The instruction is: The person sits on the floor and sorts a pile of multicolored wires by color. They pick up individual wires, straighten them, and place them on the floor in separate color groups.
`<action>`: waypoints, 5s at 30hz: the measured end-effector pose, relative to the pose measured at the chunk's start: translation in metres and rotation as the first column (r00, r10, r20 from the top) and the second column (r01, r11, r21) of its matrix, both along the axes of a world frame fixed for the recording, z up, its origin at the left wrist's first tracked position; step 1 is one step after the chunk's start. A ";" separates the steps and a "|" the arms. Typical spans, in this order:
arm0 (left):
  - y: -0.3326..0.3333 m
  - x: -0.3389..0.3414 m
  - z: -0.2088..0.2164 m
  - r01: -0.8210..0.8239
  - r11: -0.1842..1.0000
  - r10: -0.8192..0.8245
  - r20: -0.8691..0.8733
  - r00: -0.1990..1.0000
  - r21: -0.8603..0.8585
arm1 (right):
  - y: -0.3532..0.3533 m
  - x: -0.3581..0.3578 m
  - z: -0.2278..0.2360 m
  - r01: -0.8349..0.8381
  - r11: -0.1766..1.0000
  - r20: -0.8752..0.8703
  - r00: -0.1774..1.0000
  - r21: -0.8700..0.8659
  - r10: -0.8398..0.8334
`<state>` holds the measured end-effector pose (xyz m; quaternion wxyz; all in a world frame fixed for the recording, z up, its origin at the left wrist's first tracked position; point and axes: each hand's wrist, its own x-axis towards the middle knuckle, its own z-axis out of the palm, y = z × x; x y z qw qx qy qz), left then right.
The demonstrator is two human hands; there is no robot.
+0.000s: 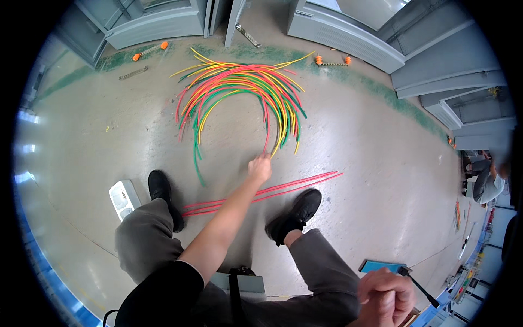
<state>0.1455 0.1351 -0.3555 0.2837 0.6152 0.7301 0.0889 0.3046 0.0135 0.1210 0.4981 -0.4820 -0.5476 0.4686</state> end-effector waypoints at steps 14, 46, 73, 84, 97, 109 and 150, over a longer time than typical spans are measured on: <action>0.016 0.037 0.198 -0.056 0.874 -0.338 0.687 0.643 0.483 | 0.009 0.001 -0.016 0.012 0.999 0.297 0.955 -0.045 0.002; -0.146 -0.142 0.411 0.224 0.912 -0.380 0.504 0.776 0.343 | 0.024 -0.115 -0.039 -0.187 0.980 -0.575 0.811 -0.073 0.112; -0.164 -0.151 0.408 0.136 0.979 -0.191 0.899 0.393 0.149 | -0.025 -0.122 -0.019 -0.339 0.866 -0.576 0.814 -0.368 0.073; -0.152 -0.144 0.397 0.128 0.938 -0.348 0.879 0.325 0.323 | -0.029 -0.132 -0.015 -0.310 0.891 -0.459 0.878 -0.332 0.135; -0.145 -0.142 0.389 0.112 0.873 -0.457 0.716 0.527 0.474 | -0.011 -0.105 -0.049 -0.210 0.970 -0.121 0.973 -0.118 0.196; -0.141 -0.152 0.418 0.180 0.885 -0.460 0.756 0.465 0.428 | -0.007 -0.095 -0.012 -0.096 0.982 -0.395 0.918 -0.164 0.024; -0.156 -0.171 0.427 0.208 0.818 -0.461 0.394 0.795 0.536 | 0.007 -0.057 -0.020 0.174 0.965 -0.052 0.985 0.195 -0.167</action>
